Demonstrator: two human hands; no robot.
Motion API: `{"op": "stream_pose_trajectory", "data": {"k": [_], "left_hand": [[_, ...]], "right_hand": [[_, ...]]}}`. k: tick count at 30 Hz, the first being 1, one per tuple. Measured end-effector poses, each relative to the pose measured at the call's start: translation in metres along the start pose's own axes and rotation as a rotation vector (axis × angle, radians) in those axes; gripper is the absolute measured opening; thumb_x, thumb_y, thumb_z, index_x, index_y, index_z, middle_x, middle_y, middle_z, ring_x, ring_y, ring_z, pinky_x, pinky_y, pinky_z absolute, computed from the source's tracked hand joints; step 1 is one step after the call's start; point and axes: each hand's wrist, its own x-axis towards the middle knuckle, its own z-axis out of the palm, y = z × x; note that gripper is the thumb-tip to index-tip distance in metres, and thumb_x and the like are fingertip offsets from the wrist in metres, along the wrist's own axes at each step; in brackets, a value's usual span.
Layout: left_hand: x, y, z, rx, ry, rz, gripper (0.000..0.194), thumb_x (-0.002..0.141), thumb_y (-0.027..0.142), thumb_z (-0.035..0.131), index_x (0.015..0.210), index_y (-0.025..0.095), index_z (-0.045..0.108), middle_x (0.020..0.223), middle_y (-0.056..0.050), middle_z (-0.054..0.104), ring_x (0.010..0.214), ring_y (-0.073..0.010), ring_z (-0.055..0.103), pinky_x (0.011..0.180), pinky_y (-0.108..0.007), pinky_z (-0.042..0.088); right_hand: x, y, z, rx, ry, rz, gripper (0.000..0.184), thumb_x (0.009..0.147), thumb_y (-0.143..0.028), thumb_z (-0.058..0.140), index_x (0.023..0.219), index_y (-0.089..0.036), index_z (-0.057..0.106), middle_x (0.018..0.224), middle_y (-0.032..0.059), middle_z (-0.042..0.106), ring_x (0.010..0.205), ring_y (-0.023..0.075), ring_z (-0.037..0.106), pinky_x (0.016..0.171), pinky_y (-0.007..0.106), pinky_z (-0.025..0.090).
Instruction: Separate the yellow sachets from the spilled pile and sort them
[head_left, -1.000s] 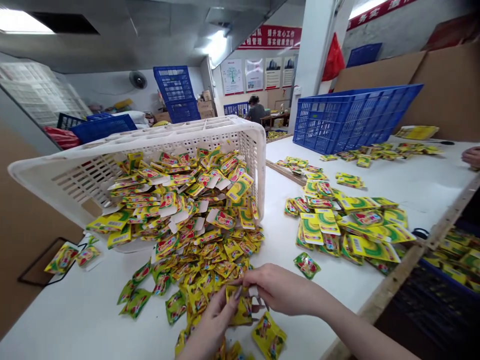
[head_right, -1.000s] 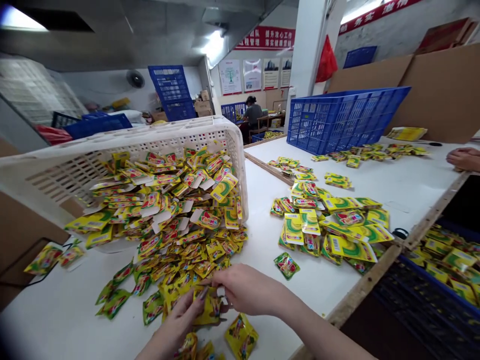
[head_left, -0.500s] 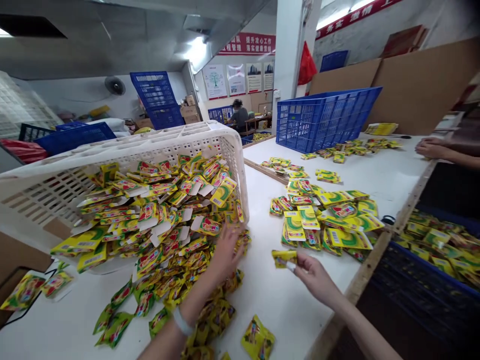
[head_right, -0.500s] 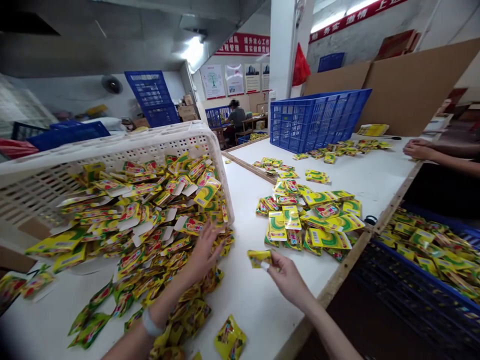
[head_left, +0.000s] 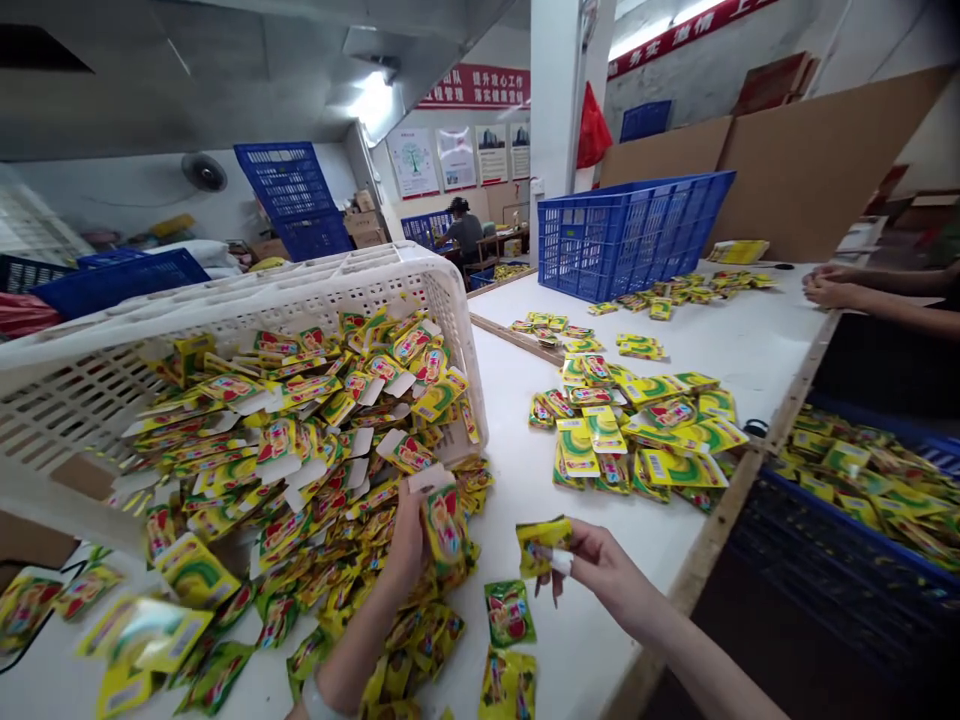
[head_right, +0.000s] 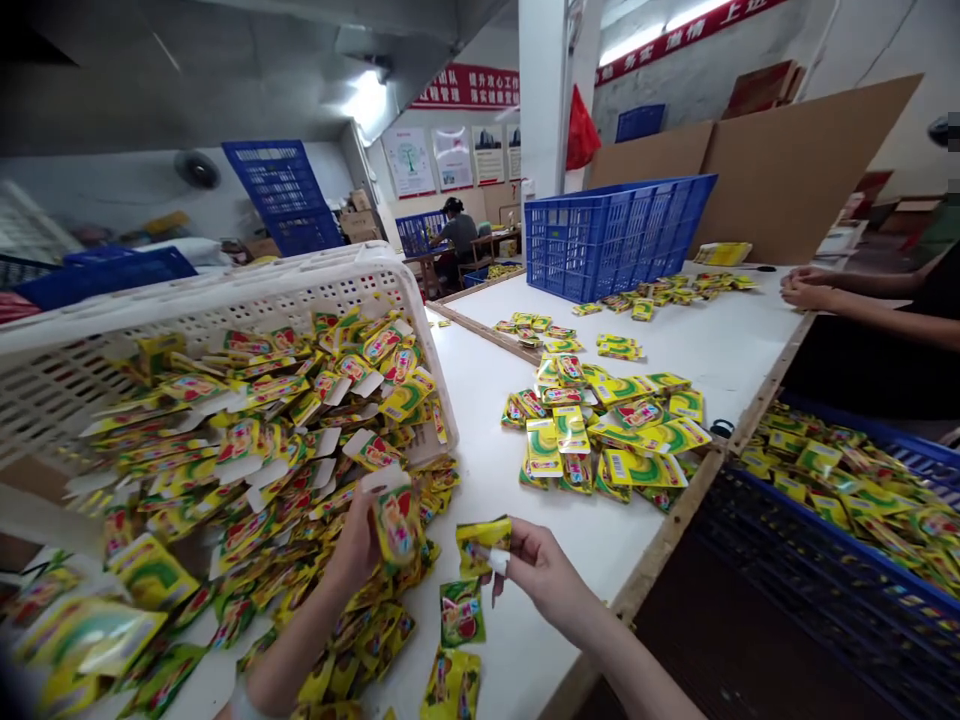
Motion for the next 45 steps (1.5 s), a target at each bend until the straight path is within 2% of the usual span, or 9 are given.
{"op": "stream_pose_trajectory", "data": {"k": [5, 9, 18, 23, 29, 33, 39, 42, 45], "left_hand": [[-0.060, 0.020, 0.012, -0.577, -0.141, -0.394, 0.061, 0.075, 0.043, 0.056, 0.124, 0.017, 0.031, 0.081, -0.005, 0.065, 0.068, -0.0203, 0.063, 0.065, -0.034, 0.052], [-0.079, 0.026, 0.015, -0.615, -0.227, -0.283, 0.107, 0.053, 0.033, 0.079, 0.135, 0.021, 0.011, 0.080, -0.002, 0.063, 0.065, -0.0181, 0.059, 0.058, -0.027, 0.049], [-0.095, 0.040, 0.010, -0.474, -0.298, -0.292, 0.111, 0.063, 0.018, 0.067, 0.135, 0.023, -0.017, 0.088, -0.001, 0.060, 0.070, -0.0132, 0.054, 0.068, -0.024, 0.043], [-0.098, 0.031, 0.013, -0.533, -0.410, -0.280, 0.112, 0.063, 0.013, 0.063, 0.133, 0.021, -0.024, 0.080, 0.002, 0.057, 0.064, -0.0111, 0.049, 0.062, -0.022, 0.041], [-0.106, 0.034, 0.011, -0.498, -0.486, -0.330, 0.112, 0.065, 0.015, 0.064, 0.133, 0.019, -0.025, 0.074, 0.003, 0.056, 0.058, -0.0085, 0.046, 0.057, -0.019, 0.037], [-0.108, 0.027, 0.011, -0.557, -0.548, -0.330, 0.117, 0.061, 0.012, 0.067, 0.132, 0.022, -0.026, 0.072, 0.004, 0.053, 0.053, -0.0058, 0.043, 0.050, -0.016, 0.031], [-0.115, 0.010, 0.025, -0.695, -0.606, -0.294, 0.131, 0.057, 0.021, 0.075, 0.126, 0.022, -0.036, 0.081, 0.000, 0.058, 0.062, -0.0104, 0.054, 0.059, -0.021, 0.042], [-0.111, 0.013, 0.015, -0.504, -0.565, -0.203, 0.120, 0.062, 0.028, 0.072, 0.133, 0.027, -0.023, 0.118, -0.010, 0.052, 0.101, -0.0215, 0.054, 0.087, -0.035, 0.043], [-0.095, 0.011, -0.021, -0.014, -0.335, -0.023, 0.074, 0.076, 0.024, 0.056, 0.137, 0.030, 0.014, 0.142, -0.007, 0.027, 0.132, -0.0225, 0.020, 0.109, -0.042, 0.016]], "right_hand": [[0.025, -0.025, 0.020, 0.103, -0.050, -0.053, 0.021, 0.074, -0.031, 0.064, 0.086, -0.016, 0.056, 0.068, -0.0016, 0.057, 0.049, 0.0073, 0.051, 0.039, 0.017, 0.039], [0.033, -0.026, 0.045, 0.051, -0.139, -0.031, 0.019, 0.073, -0.026, 0.064, 0.087, -0.016, 0.057, 0.067, -0.0028, 0.054, 0.051, 0.0079, 0.048, 0.045, 0.019, 0.042], [0.014, -0.056, 0.052, -0.840, -0.398, -0.143, 0.033, 0.060, 0.006, 0.041, 0.076, -0.017, 0.059, 0.081, 0.0011, 0.053, 0.076, 0.0131, 0.050, 0.068, 0.023, 0.040], [0.005, -0.059, 0.043, -0.785, -0.448, -0.089, 0.045, 0.063, 0.002, 0.045, 0.101, -0.020, 0.054, 0.088, 0.0009, 0.057, 0.073, 0.0117, 0.053, 0.068, 0.021, 0.042], [-0.002, -0.033, 0.040, -0.826, -0.342, -0.221, 0.039, 0.063, 0.007, 0.039, 0.086, -0.018, 0.057, 0.080, 0.0012, 0.056, 0.070, 0.0117, 0.053, 0.063, 0.020, 0.040], [-0.009, -0.028, 0.044, -0.880, -0.468, -0.295, 0.036, 0.068, 0.002, 0.041, 0.088, -0.018, 0.062, 0.082, 0.0040, 0.061, 0.074, 0.0144, 0.057, 0.064, 0.023, 0.042], [-0.020, -0.031, 0.047, -0.667, -0.653, -0.116, 0.030, 0.073, -0.004, 0.046, 0.094, -0.017, 0.063, 0.093, 0.0066, 0.064, 0.085, 0.0149, 0.059, 0.074, 0.022, 0.046], [-0.010, -0.033, 0.020, -0.789, -0.485, -0.180, 0.028, 0.071, -0.002, 0.043, 0.083, -0.017, 0.064, 0.085, 0.0052, 0.062, 0.079, 0.0145, 0.059, 0.070, 0.022, 0.047], [0.008, -0.035, -0.026, -1.101, 0.025, -0.365, 0.027, 0.077, -0.008, 0.039, 0.087, -0.017, 0.062, 0.095, 0.0091, 0.061, 0.089, 0.0199, 0.059, 0.075, 0.029, 0.048]]}}
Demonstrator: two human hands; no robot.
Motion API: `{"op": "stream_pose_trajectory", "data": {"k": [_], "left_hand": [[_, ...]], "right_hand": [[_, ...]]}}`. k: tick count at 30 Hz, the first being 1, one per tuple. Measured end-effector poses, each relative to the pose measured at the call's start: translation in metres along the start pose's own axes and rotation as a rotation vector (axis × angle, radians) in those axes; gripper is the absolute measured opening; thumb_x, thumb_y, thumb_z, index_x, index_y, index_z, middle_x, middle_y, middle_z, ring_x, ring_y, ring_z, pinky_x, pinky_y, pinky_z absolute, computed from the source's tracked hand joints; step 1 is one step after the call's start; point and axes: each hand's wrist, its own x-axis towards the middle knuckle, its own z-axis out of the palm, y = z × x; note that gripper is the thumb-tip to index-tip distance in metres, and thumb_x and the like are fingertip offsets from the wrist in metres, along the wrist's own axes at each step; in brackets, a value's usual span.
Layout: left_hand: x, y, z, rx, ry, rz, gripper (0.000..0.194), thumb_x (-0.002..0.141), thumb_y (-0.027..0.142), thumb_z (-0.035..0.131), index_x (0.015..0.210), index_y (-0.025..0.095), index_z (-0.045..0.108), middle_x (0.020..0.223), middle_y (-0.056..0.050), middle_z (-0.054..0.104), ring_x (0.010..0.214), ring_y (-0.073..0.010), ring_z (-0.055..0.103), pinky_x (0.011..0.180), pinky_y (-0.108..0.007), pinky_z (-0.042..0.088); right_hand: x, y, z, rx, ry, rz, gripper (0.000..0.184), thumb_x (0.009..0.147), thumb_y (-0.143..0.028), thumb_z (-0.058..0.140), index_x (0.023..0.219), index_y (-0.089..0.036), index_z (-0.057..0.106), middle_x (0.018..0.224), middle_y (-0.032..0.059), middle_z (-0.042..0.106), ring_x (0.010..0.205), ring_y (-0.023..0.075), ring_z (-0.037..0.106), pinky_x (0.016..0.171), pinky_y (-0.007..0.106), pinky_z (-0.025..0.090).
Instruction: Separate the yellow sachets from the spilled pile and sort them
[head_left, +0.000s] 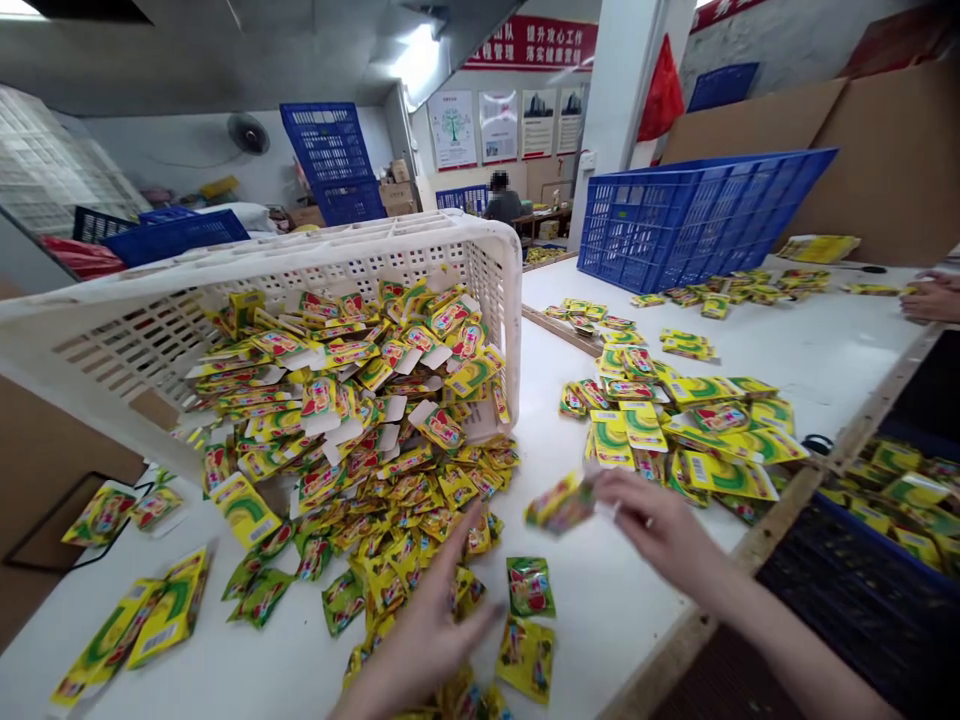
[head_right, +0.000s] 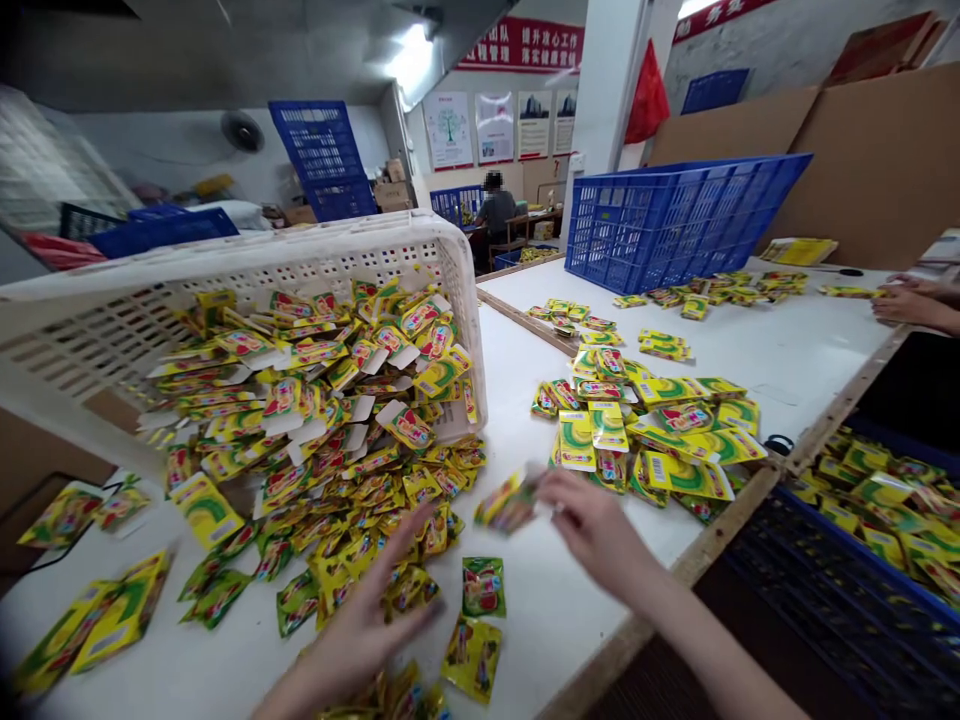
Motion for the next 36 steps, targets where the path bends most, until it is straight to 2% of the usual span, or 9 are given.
{"op": "stream_pose_trajectory", "data": {"k": [2, 5, 8, 12, 16, 20, 25, 32, 36], "left_hand": [[0.006, -0.009, -0.031, 0.282, 0.133, 0.035, 0.054, 0.081, 0.016, 0.042, 0.132, 0.029, 0.029, 0.144, -0.004, 0.025, 0.134, -0.0213, 0.014, 0.110, -0.045, 0.013], [0.016, -0.032, -0.063, 0.553, 0.169, 0.068, 0.056, 0.076, 0.005, 0.035, 0.128, 0.027, 0.036, 0.140, -0.001, 0.033, 0.134, -0.0217, 0.013, 0.108, -0.048, 0.020], [0.025, -0.051, -0.070, 0.752, 0.093, 0.110, 0.060, 0.071, 0.002, 0.037, 0.126, 0.026, 0.041, 0.135, 0.001, 0.042, 0.135, -0.0250, 0.011, 0.107, -0.052, 0.022], [0.032, -0.059, -0.066, 0.871, 0.056, 0.164, 0.043, 0.081, 0.012, 0.038, 0.117, 0.031, 0.053, 0.127, 0.004, 0.052, 0.133, -0.0285, 0.014, 0.106, -0.060, 0.013], [0.033, -0.048, -0.064, 0.684, 0.165, 0.134, 0.030, 0.086, 0.025, 0.038, 0.107, 0.025, 0.059, 0.118, -0.003, 0.059, 0.125, -0.0255, 0.036, 0.103, -0.049, 0.029], [0.027, -0.021, -0.050, 0.433, 0.139, 0.029, 0.031, 0.086, 0.028, 0.038, 0.107, 0.020, 0.059, 0.108, -0.008, 0.064, 0.098, -0.0225, 0.059, 0.087, -0.036, 0.046], [0.019, 0.005, -0.029, 0.109, 0.026, -0.010, 0.029, 0.087, 0.035, 0.039, 0.103, 0.023, 0.060, 0.096, -0.003, 0.066, 0.087, -0.0183, 0.060, 0.078, -0.027, 0.047], [0.022, -0.009, -0.003, -0.110, 0.085, -0.015, 0.028, 0.079, 0.038, 0.056, 0.095, 0.017, 0.060, 0.081, -0.003, 0.065, 0.072, -0.0154, 0.058, 0.064, -0.022, 0.045], [0.042, -0.007, 0.001, 0.065, 0.074, 0.071, 0.024, 0.081, 0.038, 0.050, 0.088, 0.019, 0.063, 0.082, -0.003, 0.065, 0.075, -0.0151, 0.059, 0.067, -0.022, 0.046]], "right_hand": [[0.004, 0.021, -0.003, -0.286, 0.162, 0.119, 0.030, 0.079, -0.013, 0.040, 0.102, -0.018, 0.057, 0.113, 0.0126, 0.055, 0.096, 0.0251, 0.058, 0.074, 0.035, 0.048], [-0.001, 0.025, 0.023, -0.369, -0.011, 0.160, 0.041, 0.074, -0.013, 0.045, 0.115, -0.018, 0.048, 0.117, 0.0127, 0.053, 0.097, 0.0253, 0.056, 0.075, 0.036, 0.049], [-0.015, 0.010, 0.069, -0.249, -0.272, 0.156, 0.045, 0.064, -0.012, 0.052, 0.108, -0.017, 0.049, 0.107, 0.0118, 0.054, 0.098, 0.0255, 0.052, 0.078, 0.037, 0.046], [-0.025, 0.004, 0.098, -0.053, -0.339, 0.237, 0.030, 0.060, -0.004, 0.045, 0.086, -0.019, 0.048, 0.088, 0.0049, 0.055, 0.081, 0.0192, 0.053, 0.068, 0.031, 0.043], [-0.013, 0.002, 0.076, 0.347, -0.278, 0.320, 0.026, 0.068, -0.003, 0.042, 0.087, -0.021, 0.044, 0.063, -0.0055, 0.048, 0.053, 0.0104, 0.045, 0.050, 0.022, 0.035], [0.010, -0.027, 0.046, 0.623, -0.274, 0.245, 0.019, 0.074, -0.009, 0.047, 0.088, -0.021, 0.050, 0.066, -0.0055, 0.048, 0.052, 0.0077, 0.044, 0.047, 0.019, 0.035], [0.026, -0.055, 0.047, 0.574, -0.322, 0.122, 0.028, 0.071, -0.002, 0.044, 0.090, -0.022, 0.050, 0.067, -0.0059, 0.048, 0.052, 0.0068, 0.046, 0.048, 0.018, 0.037], [0.019, -0.040, 0.060, 0.505, -0.154, 0.208, 0.057, 0.072, -0.011, 0.055, 0.123, -0.025, 0.032, 0.090, 0.0010, 0.052, 0.068, 0.0110, 0.052, 0.054, 0.021, 0.044], [0.012, -0.028, 0.058, 0.660, -0.251, 0.242, 0.024, 0.080, -0.019, 0.047, 0.105, -0.019, 0.048, 0.095, 0.0049, 0.057, 0.082, 0.0155, 0.057, 0.057, 0.024, 0.050]]}}
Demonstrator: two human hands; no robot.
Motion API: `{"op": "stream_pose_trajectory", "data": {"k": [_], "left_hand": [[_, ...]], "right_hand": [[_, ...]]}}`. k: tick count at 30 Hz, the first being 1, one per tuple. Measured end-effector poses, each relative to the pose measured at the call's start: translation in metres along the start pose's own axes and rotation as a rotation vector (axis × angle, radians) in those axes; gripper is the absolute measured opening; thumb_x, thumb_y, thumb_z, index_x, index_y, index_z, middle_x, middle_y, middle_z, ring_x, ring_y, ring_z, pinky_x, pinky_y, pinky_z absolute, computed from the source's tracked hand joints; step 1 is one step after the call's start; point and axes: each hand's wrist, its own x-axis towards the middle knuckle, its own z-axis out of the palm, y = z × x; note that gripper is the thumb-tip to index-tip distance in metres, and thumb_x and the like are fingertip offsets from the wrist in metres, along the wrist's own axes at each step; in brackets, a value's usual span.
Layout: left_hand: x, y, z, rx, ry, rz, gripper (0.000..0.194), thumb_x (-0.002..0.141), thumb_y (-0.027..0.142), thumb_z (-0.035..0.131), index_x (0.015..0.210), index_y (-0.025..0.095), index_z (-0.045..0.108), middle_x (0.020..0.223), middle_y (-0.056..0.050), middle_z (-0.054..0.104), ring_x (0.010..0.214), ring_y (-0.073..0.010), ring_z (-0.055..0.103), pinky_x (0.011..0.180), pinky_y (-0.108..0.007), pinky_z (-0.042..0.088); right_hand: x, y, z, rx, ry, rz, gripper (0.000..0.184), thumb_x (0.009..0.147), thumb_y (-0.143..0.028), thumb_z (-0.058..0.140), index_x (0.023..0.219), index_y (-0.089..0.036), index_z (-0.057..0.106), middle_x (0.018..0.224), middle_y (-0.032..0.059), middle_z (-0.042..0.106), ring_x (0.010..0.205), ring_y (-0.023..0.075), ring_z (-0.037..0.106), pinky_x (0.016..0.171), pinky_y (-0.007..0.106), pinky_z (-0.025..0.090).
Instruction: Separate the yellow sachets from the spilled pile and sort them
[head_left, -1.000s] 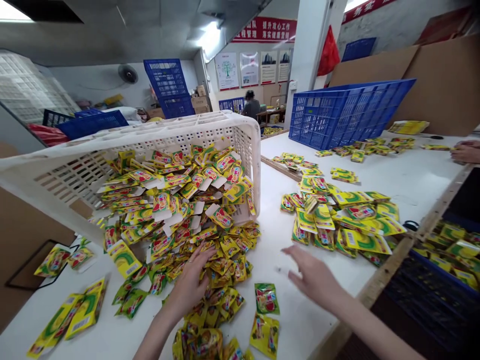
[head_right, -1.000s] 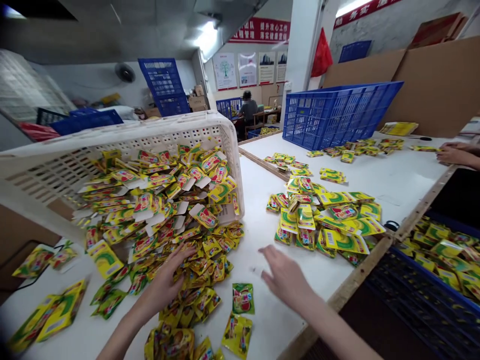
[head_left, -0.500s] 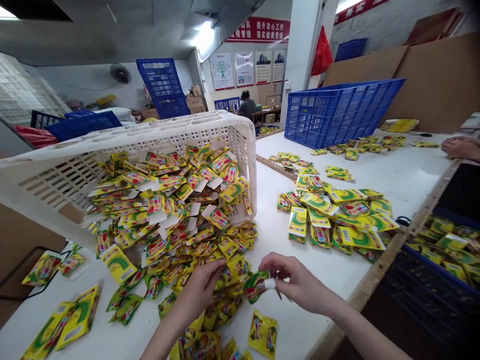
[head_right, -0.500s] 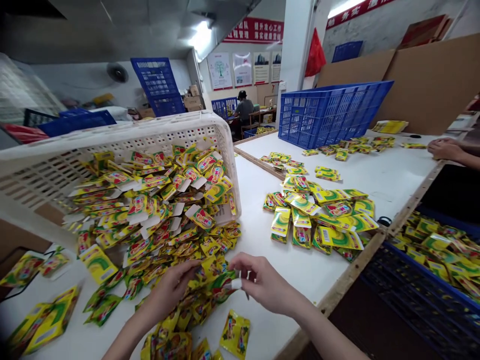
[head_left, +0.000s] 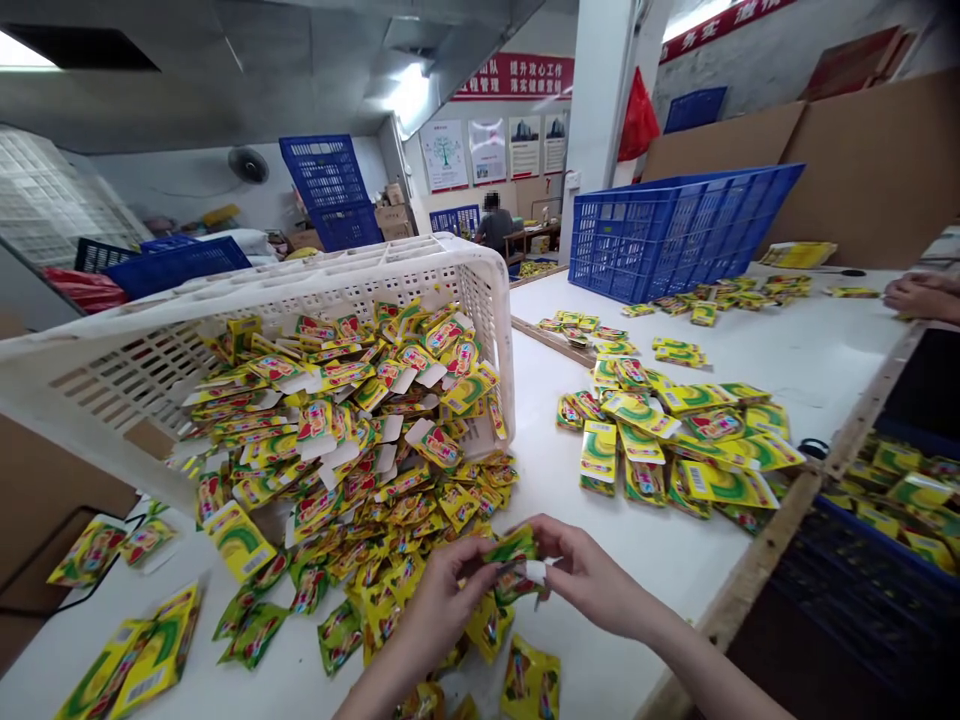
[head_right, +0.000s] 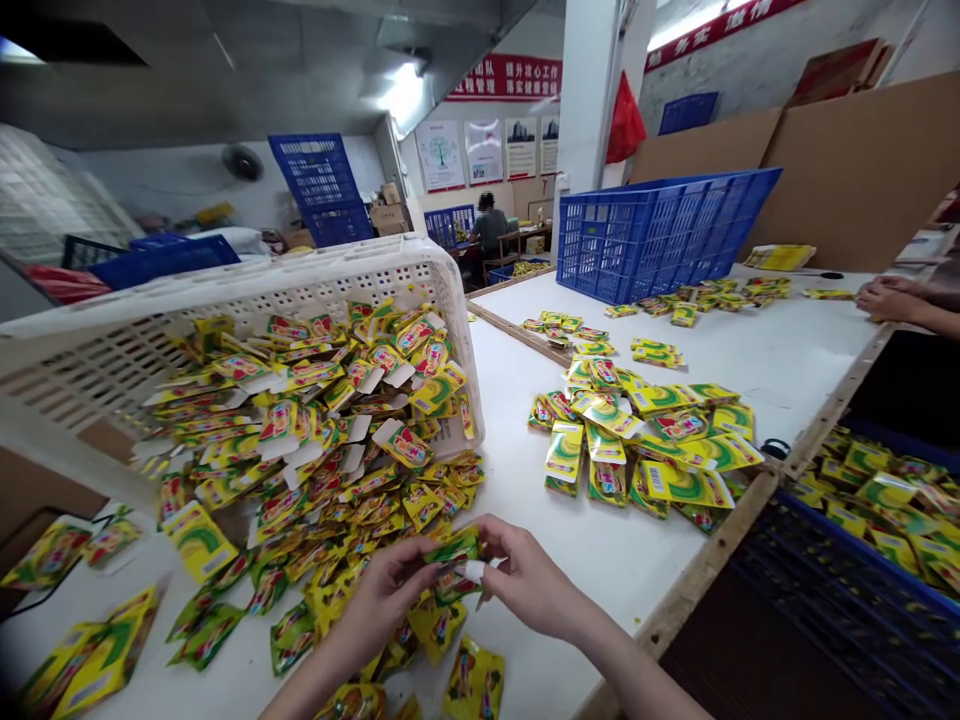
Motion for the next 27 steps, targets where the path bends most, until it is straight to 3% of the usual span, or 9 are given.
{"op": "stream_pose_trajectory", "data": {"k": [2, 4, 7, 9, 12, 15, 19, 23, 27], "left_hand": [[0.020, -0.002, -0.011, 0.225, 0.097, -0.014, 0.029, 0.081, 0.042, 0.047, 0.091, 0.020, 0.062, 0.086, -0.004, 0.065, 0.079, -0.0165, 0.059, 0.070, -0.024, 0.046], [0.045, -0.009, -0.031, 0.400, 0.278, -0.104, 0.039, 0.082, 0.047, 0.042, 0.099, 0.016, 0.057, 0.092, -0.010, 0.063, 0.087, -0.0222, 0.058, 0.076, -0.032, 0.045], [0.084, -0.028, -0.063, 0.515, 0.505, -0.288, 0.055, 0.076, 0.053, 0.044, 0.101, 0.004, 0.051, 0.105, -0.027, 0.055, 0.107, -0.0398, 0.046, 0.087, -0.053, 0.034], [0.103, -0.039, -0.074, 0.539, 0.566, -0.379, 0.054, 0.070, 0.054, 0.051, 0.092, 0.005, 0.053, 0.106, -0.031, 0.053, 0.111, -0.0471, 0.038, 0.088, -0.060, 0.027], [0.117, -0.043, -0.071, 0.489, 0.575, -0.412, 0.040, 0.067, 0.050, 0.054, 0.083, 0.014, 0.054, 0.103, -0.023, 0.055, 0.113, -0.0463, 0.037, 0.092, -0.060, 0.024], [0.107, -0.034, -0.060, 0.354, 0.543, -0.380, 0.035, 0.074, 0.047, 0.045, 0.091, 0.017, 0.050, 0.104, -0.019, 0.055, 0.109, -0.0401, 0.044, 0.088, -0.053, 0.033], [0.063, -0.013, -0.048, 0.115, 0.400, -0.338, 0.040, 0.081, 0.047, 0.033, 0.109, 0.019, 0.042, 0.101, -0.014, 0.058, 0.088, -0.0250, 0.058, 0.070, -0.034, 0.047], [0.013, 0.012, -0.026, -0.363, 0.045, -0.444, 0.034, 0.074, 0.042, 0.047, 0.093, 0.015, 0.055, 0.081, -0.008, 0.063, 0.075, -0.0205, 0.061, 0.067, -0.031, 0.049], [-0.013, 0.034, -0.003, -0.700, -0.244, -0.452, 0.025, 0.067, 0.036, 0.062, 0.070, 0.012, 0.058, 0.064, -0.002, 0.059, 0.060, -0.0134, 0.053, 0.061, -0.024, 0.042]], "right_hand": [[-0.005, 0.008, -0.006, -0.139, 0.017, -0.041, 0.019, 0.082, -0.013, 0.040, 0.098, -0.018, 0.050, 0.084, 0.0031, 0.059, 0.076, 0.0150, 0.058, 0.061, 0.026, 0.049], [-0.011, 0.019, -0.012, -0.486, 0.087, -0.126, 0.027, 0.079, -0.005, 0.040, 0.101, -0.017, 0.050, 0.088, 0.0054, 0.061, 0.080, 0.0172, 0.058, 0.068, 0.030, 0.048], [-0.021, 0.041, -0.012, -1.007, 0.075, -0.248, 0.033, 0.076, 0.003, 0.038, 0.101, -0.014, 0.052, 0.089, 0.0098, 0.062, 0.077, 0.0206, 0.059, 0.066, 0.032, 0.046], [-0.026, 0.056, -0.005, -1.207, 0.034, -0.306, 0.032, 0.078, 0.003, 0.038, 0.102, -0.013, 0.051, 0.086, 0.0095, 0.061, 0.068, 0.0199, 0.059, 0.058, 0.030, 0.044], [-0.032, 0.068, 0.005, -1.285, -0.004, -0.319, 0.034, 0.078, 0.000, 0.044, 0.108, -0.015, 0.048, 0.094, 0.0100, 0.060, 0.069, 0.0200, 0.058, 0.056, 0.029, 0.044], [-0.035, 0.062, 0.002, -1.039, 0.047, -0.237, 0.036, 0.075, 0.001, 0.044, 0.105, -0.017, 0.049, 0.097, 0.0088, 0.059, 0.080, 0.0198, 0.059, 0.064, 0.029, 0.047], [-0.034, 0.032, -0.019, -0.293, 0.249, -0.105, 0.026, 0.079, -0.007, 0.042, 0.101, -0.019, 0.048, 0.080, 0.0010, 0.057, 0.066, 0.0129, 0.057, 0.058, 0.024, 0.047], [-0.017, -0.008, -0.025, 0.242, 0.325, -0.119, 0.015, 0.083, -0.026, 0.050, 0.096, -0.018, 0.050, 0.068, -0.0029, 0.050, 0.044, 0.0055, 0.041, 0.039, 0.019, 0.036], [0.003, -0.032, -0.005, 0.397, 0.210, -0.204, 0.018, 0.081, -0.031, 0.056, 0.092, -0.018, 0.051, 0.067, -0.0039, 0.049, 0.045, 0.0040, 0.039, 0.039, 0.017, 0.035]]}}
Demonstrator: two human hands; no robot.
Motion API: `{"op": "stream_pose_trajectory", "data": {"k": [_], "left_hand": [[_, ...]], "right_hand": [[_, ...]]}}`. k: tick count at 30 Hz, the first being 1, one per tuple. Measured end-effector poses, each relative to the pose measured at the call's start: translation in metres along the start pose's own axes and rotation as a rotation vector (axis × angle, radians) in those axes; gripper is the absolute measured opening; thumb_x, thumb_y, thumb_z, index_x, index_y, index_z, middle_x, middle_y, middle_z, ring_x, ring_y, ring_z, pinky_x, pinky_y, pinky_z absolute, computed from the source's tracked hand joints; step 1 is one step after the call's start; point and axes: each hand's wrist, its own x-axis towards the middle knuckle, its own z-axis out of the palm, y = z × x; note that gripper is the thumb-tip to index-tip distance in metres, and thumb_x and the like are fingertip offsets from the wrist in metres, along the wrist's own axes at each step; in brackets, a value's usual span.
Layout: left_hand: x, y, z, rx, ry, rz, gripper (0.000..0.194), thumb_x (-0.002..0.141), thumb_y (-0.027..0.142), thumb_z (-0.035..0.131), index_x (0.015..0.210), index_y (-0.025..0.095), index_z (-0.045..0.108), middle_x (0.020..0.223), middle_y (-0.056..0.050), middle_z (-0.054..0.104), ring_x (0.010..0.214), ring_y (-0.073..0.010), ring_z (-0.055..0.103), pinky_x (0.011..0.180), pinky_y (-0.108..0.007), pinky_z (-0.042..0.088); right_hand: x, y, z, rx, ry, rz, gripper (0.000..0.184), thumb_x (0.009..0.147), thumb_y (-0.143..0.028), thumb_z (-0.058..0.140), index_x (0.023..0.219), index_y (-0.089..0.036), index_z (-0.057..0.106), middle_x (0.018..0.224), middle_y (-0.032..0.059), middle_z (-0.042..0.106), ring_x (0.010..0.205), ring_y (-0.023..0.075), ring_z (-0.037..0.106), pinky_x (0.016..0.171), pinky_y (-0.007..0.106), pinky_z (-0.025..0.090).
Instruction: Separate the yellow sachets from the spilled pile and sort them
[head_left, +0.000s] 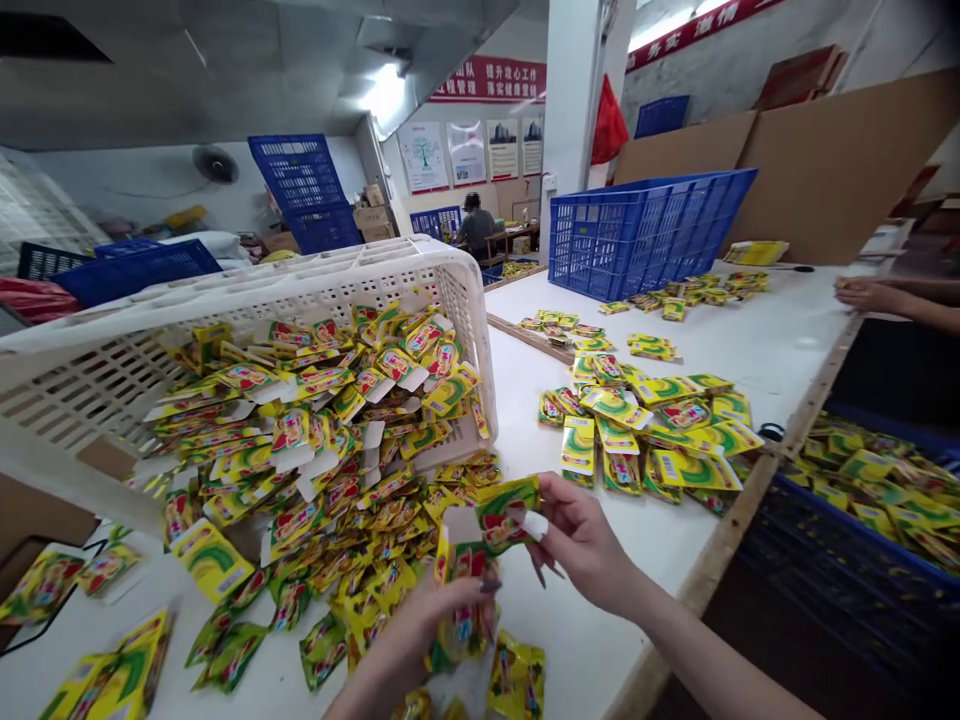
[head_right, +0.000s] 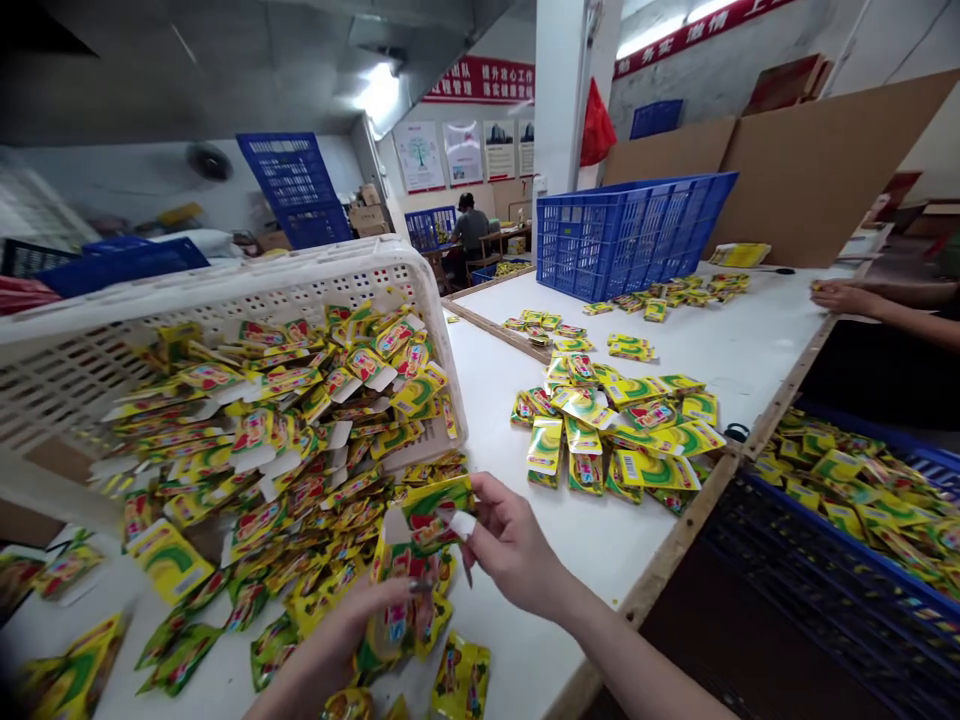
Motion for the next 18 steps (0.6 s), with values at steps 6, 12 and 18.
{"op": "stream_pose_trajectory", "data": {"k": [6, 12, 18], "left_hand": [[-0.011, -0.004, 0.013, 0.053, 0.007, 0.090, 0.033, 0.053, 0.028, 0.076, 0.075, 0.016, 0.055, 0.072, 0.000, 0.054, 0.074, -0.0162, 0.049, 0.072, -0.027, 0.039], [-0.011, -0.005, 0.017, 0.080, -0.004, 0.077, 0.048, 0.046, 0.031, 0.080, 0.084, 0.017, 0.055, 0.071, 0.002, 0.049, 0.073, -0.0159, 0.046, 0.073, -0.029, 0.039], [-0.007, -0.008, 0.014, 0.163, -0.076, 0.060, 0.050, 0.047, 0.040, 0.079, 0.079, 0.016, 0.049, 0.068, 0.002, 0.046, 0.065, -0.0123, 0.041, 0.060, -0.024, 0.034]], "right_hand": [[0.001, 0.010, 0.014, -0.087, -0.066, 0.050, 0.017, 0.084, -0.033, 0.052, 0.092, -0.018, 0.051, 0.066, -0.0037, 0.047, 0.051, 0.0058, 0.040, 0.044, 0.018, 0.037], [-0.003, 0.003, 0.011, -0.018, -0.062, 0.112, 0.016, 0.081, -0.032, 0.054, 0.087, -0.019, 0.048, 0.060, -0.0068, 0.043, 0.042, 0.0041, 0.036, 0.037, 0.016, 0.032], [-0.009, -0.026, 0.002, -0.605, -0.307, -0.141, 0.026, 0.077, -0.003, 0.043, 0.094, -0.019, 0.054, 0.091, 0.0052, 0.052, 0.083, 0.0150, 0.051, 0.068, 0.026, 0.045]]}}
